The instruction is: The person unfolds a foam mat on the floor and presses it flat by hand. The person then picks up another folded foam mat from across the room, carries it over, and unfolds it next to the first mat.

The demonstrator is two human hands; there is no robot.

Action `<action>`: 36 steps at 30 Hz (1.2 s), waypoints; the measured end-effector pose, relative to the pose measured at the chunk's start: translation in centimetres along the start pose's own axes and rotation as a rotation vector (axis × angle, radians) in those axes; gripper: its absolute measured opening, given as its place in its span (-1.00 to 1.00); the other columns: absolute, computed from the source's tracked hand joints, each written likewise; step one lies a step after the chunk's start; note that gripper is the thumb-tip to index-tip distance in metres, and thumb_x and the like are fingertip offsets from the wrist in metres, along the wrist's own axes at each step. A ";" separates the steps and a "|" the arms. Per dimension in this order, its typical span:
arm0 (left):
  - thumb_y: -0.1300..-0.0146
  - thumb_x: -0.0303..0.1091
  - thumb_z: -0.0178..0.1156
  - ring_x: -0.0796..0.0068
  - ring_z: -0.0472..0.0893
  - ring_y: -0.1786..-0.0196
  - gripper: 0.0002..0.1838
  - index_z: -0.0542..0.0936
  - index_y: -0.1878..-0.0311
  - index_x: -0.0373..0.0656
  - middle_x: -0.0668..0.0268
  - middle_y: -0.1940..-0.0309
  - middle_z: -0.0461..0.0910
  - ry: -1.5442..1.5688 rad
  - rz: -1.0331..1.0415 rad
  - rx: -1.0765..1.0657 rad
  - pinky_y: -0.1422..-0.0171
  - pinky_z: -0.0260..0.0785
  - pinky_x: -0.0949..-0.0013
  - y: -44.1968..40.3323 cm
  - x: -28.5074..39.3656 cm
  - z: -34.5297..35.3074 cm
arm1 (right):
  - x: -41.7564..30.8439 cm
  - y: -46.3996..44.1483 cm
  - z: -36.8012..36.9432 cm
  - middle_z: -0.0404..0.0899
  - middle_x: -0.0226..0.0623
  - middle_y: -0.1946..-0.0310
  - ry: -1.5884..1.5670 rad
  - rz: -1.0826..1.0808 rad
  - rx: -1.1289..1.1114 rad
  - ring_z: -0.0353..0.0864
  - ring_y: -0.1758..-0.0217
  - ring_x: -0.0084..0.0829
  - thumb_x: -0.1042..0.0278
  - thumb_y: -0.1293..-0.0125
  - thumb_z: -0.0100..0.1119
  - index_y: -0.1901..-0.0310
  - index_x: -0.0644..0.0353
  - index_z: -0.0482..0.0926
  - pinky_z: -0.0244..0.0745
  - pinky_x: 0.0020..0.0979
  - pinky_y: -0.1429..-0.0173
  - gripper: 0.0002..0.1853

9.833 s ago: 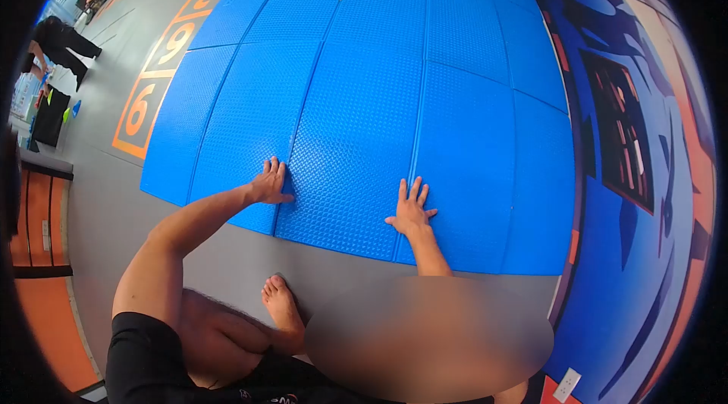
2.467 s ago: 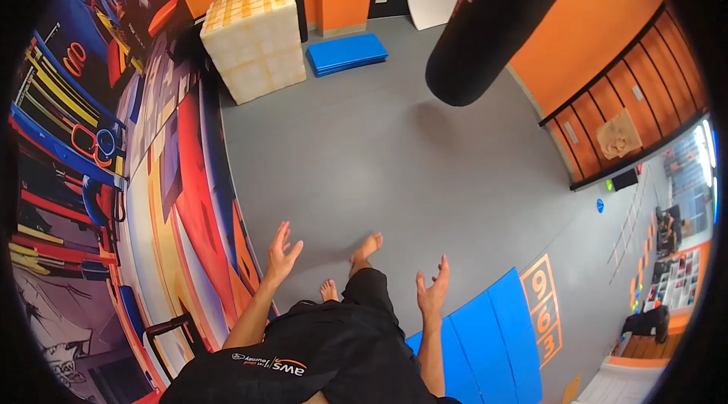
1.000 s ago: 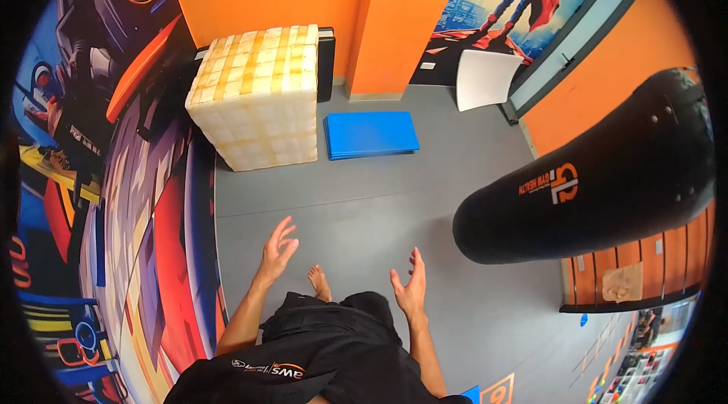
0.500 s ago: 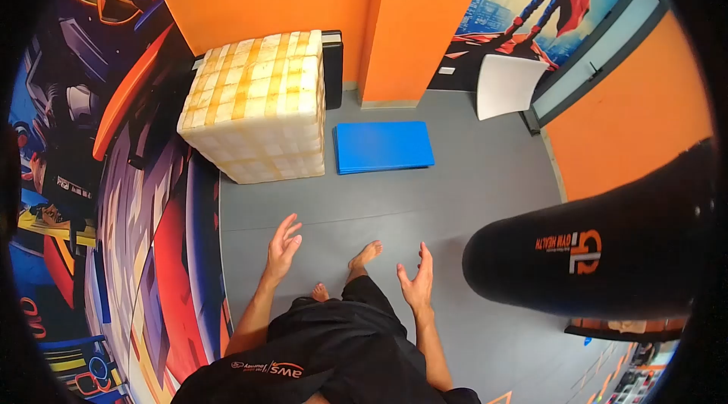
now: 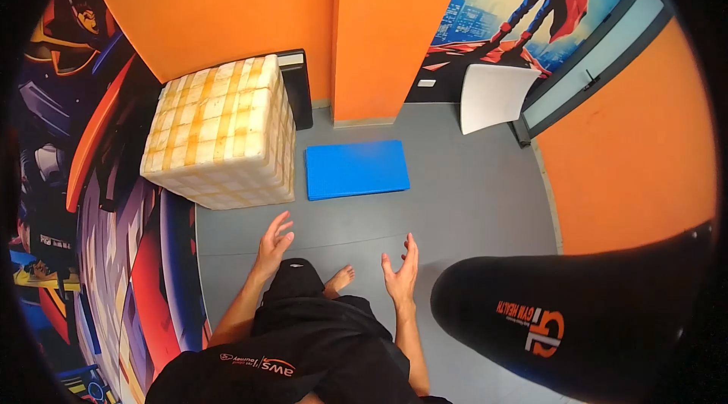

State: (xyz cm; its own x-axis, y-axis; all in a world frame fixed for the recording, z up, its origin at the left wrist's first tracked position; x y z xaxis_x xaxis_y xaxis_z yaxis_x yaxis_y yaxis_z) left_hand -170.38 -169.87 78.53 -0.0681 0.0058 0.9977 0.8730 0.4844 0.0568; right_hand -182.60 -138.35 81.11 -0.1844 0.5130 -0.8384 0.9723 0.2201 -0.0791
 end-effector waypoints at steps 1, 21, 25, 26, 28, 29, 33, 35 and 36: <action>-0.39 -0.26 0.23 0.14 0.48 -0.37 -0.36 0.31 -0.46 -0.24 0.04 -0.41 0.38 -0.010 0.001 0.002 -0.24 0.50 0.21 -0.7 -0.1 0.6 | 0.6 -0.8 0.1 0.33 -0.04 -0.37 -0.002 0.010 -0.009 0.42 -0.37 -0.11 0.41 -0.24 0.33 -0.50 0.18 0.16 0.44 -0.14 -0.26 -0.18; -0.36 -0.28 0.28 0.16 0.50 -0.34 -0.39 0.38 -0.41 -0.26 -0.01 -0.33 0.45 -0.016 -0.178 0.096 -0.19 0.55 0.24 -27.2 -7.5 6.2 | 5.7 -27.0 4.3 0.31 0.01 -0.37 0.162 0.116 -0.208 0.41 -0.35 -0.05 0.37 -0.28 0.31 -0.50 0.19 0.14 0.47 -0.10 -0.25 -0.20; -0.35 -0.27 0.29 0.15 0.51 -0.33 -0.37 0.37 -0.42 -0.26 -0.03 -0.33 0.44 -0.074 -0.218 0.063 -0.19 0.55 0.19 -29.9 -10.2 7.3 | 7.0 -30.5 3.2 0.31 0.01 -0.38 0.159 0.162 -0.140 0.41 -0.35 -0.06 0.39 -0.27 0.31 -0.51 0.19 0.13 0.47 -0.11 -0.25 -0.19; -0.34 -0.26 0.30 0.14 0.51 -0.33 -0.36 0.35 -0.43 -0.25 -0.03 -0.34 0.44 -0.091 -0.223 0.065 -0.20 0.54 0.17 -30.8 -10.7 7.5 | 7.3 -31.4 3.3 0.31 0.01 -0.38 0.151 0.173 -0.127 0.41 -0.35 -0.06 0.39 -0.26 0.31 -0.51 0.19 0.13 0.47 -0.11 -0.25 -0.18; -0.32 -0.23 0.31 0.10 0.50 -0.33 -0.31 0.32 -0.45 -0.25 -0.05 -0.34 0.43 -0.130 -0.267 0.099 -0.27 0.47 0.13 -32.2 -12.1 7.9 | 9.4 -32.9 3.4 0.30 0.01 -0.39 0.162 0.194 -0.131 0.41 -0.36 -0.06 0.39 -0.26 0.32 -0.51 0.19 0.12 0.47 -0.11 -0.25 -0.17; -0.32 -0.21 0.32 0.08 0.50 -0.33 -0.29 0.31 -0.46 -0.25 -0.06 -0.34 0.43 -0.155 -0.290 0.117 -0.30 0.44 0.11 -32.7 -13.0 8.1 | 10.8 -33.3 3.5 0.30 0.01 -0.40 0.164 0.206 -0.136 0.41 -0.36 -0.07 0.39 -0.26 0.32 -0.51 0.19 0.12 0.47 -0.12 -0.24 -0.17; -0.29 -0.12 0.33 -0.02 0.41 -0.40 -0.21 0.27 -0.47 -0.29 -0.11 -0.38 0.37 -0.291 -0.347 0.117 -0.46 0.25 0.09 -34.9 -20.3 9.4 | 18.8 -36.3 4.7 0.31 0.00 -0.41 0.145 0.344 -0.110 0.43 -0.35 -0.07 0.39 -0.26 0.34 -0.52 0.18 0.11 0.48 -0.11 -0.23 -0.15; -0.29 -0.12 0.33 -0.04 0.37 -0.43 -0.20 0.24 -0.47 -0.30 -0.13 -0.40 0.34 -0.390 -0.370 0.097 -0.49 0.20 0.07 -36.5 -24.2 10.2 | 23.7 -38.1 6.5 0.34 0.01 -0.39 0.099 0.389 -0.108 0.46 -0.33 -0.07 0.38 -0.26 0.34 -0.52 0.17 0.11 0.48 -0.10 -0.21 -0.15; -0.28 -0.12 0.32 -0.05 0.35 -0.44 -0.19 0.23 -0.48 -0.31 -0.14 -0.40 0.32 -0.442 -0.387 0.079 -0.50 0.18 0.06 -37.0 -26.7 10.6 | 26.7 -38.5 7.5 0.35 0.02 -0.38 0.078 0.421 -0.104 0.47 -0.32 -0.06 0.37 -0.26 0.34 -0.52 0.16 0.11 0.49 -0.10 -0.21 -0.15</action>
State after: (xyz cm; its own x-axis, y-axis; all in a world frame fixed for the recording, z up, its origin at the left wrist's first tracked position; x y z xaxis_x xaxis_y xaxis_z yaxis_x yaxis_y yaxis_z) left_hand -205.94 -178.66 49.41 -0.5837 0.1715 0.7937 0.7074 0.5873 0.3933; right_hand -223.92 -139.33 57.71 0.2102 0.6363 -0.7423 0.9460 0.0593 0.3188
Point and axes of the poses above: each hand's wrist, its own y-axis away from the middle knuckle, its own z-axis out of the palm, x = y × z, the point moved 7 cm from there along -y, towards the middle knuckle
